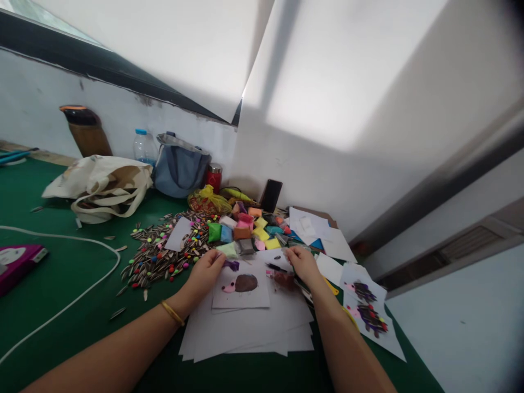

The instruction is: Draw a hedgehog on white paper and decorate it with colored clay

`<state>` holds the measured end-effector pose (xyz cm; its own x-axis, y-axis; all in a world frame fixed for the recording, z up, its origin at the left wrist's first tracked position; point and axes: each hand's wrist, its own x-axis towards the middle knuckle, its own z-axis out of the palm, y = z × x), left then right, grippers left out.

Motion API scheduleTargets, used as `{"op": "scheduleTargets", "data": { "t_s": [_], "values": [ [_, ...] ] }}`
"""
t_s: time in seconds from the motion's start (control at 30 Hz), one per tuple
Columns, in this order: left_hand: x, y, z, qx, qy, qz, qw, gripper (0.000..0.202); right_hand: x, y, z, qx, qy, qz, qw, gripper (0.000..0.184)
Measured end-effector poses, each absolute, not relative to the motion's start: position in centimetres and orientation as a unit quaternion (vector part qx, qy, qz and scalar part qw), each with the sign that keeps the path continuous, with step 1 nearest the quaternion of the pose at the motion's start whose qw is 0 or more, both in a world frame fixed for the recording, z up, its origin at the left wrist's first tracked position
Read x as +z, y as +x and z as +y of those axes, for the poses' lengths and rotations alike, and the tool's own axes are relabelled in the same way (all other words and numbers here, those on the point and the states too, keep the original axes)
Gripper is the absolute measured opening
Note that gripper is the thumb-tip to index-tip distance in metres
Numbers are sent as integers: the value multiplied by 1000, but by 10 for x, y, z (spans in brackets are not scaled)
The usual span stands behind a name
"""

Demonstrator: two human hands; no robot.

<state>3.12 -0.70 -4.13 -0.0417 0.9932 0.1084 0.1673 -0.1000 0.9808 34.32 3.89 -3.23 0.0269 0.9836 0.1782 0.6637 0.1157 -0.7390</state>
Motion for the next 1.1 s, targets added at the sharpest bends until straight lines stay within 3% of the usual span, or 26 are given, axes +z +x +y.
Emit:
{"op": "scheduleTargets", "data": {
  "t_s": [0.37,0.83,0.93,1.1],
  "values": [
    [-47,29,-5,487,560,518,425,32,-36,332,39,296,-610,-636,369,33],
    [-47,29,-4,493,552,508,442,32,-20,360,-1,250,-630,-635,370,25],
    [-44,30,-4,492,549,509,446,32,-22,359,-7,302,-620,-608,394,25],
    [-43,31,-5,498,543,505,450,34,-24,349,-8,495,-540,-454,507,33]
  ]
}}
